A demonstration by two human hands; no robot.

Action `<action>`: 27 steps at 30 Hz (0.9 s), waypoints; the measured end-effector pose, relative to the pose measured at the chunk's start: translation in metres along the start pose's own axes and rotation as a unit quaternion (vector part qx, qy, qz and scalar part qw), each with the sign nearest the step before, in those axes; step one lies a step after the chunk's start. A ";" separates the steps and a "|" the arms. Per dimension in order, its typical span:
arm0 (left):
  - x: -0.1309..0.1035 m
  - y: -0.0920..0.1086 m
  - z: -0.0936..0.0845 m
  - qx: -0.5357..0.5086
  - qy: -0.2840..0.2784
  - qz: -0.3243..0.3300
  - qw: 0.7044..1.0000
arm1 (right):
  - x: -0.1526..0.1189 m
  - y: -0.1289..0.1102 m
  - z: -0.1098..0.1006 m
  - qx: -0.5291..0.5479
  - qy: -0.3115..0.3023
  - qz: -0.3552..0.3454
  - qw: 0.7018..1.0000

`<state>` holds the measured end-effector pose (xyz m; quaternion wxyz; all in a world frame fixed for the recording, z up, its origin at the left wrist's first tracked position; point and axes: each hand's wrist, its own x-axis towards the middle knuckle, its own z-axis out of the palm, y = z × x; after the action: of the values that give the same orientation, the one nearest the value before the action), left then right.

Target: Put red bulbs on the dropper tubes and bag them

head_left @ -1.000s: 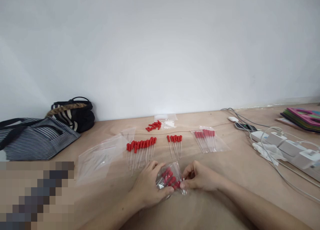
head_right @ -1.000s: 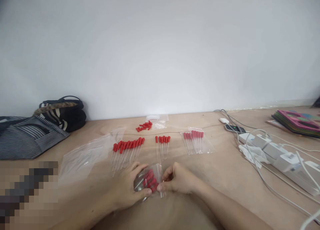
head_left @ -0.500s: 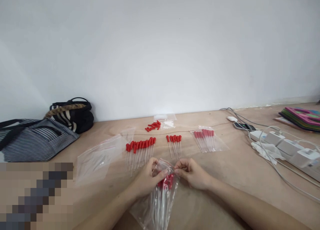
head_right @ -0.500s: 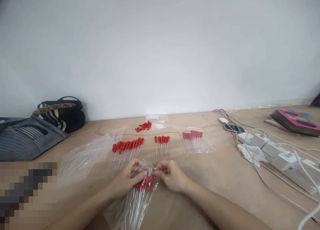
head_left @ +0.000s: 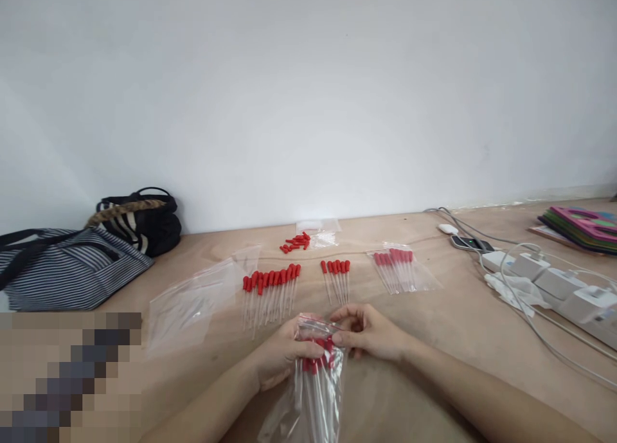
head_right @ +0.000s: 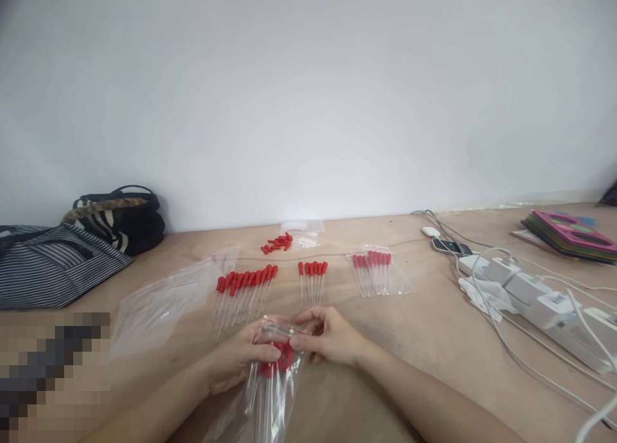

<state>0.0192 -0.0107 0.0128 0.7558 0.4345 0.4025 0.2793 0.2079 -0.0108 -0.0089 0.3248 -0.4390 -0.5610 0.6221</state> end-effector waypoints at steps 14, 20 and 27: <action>-0.002 0.005 -0.001 0.103 0.019 0.043 0.994 | 0.014 0.006 -0.020 -0.057 0.068 -0.066 0.994; -0.001 0.022 -0.008 0.194 -0.004 0.023 0.981 | 0.049 -0.004 -0.025 -0.384 0.322 -0.179 0.846; 0.015 0.050 -0.004 0.438 -0.085 0.071 0.892 | 0.087 -0.010 -0.001 -0.538 0.348 -0.069 0.765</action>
<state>0.0202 0.0261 0.0505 0.4983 0.7709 0.3864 0.0903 0.1723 0.0691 -0.0146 0.2503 -0.6883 -0.6809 -0.0004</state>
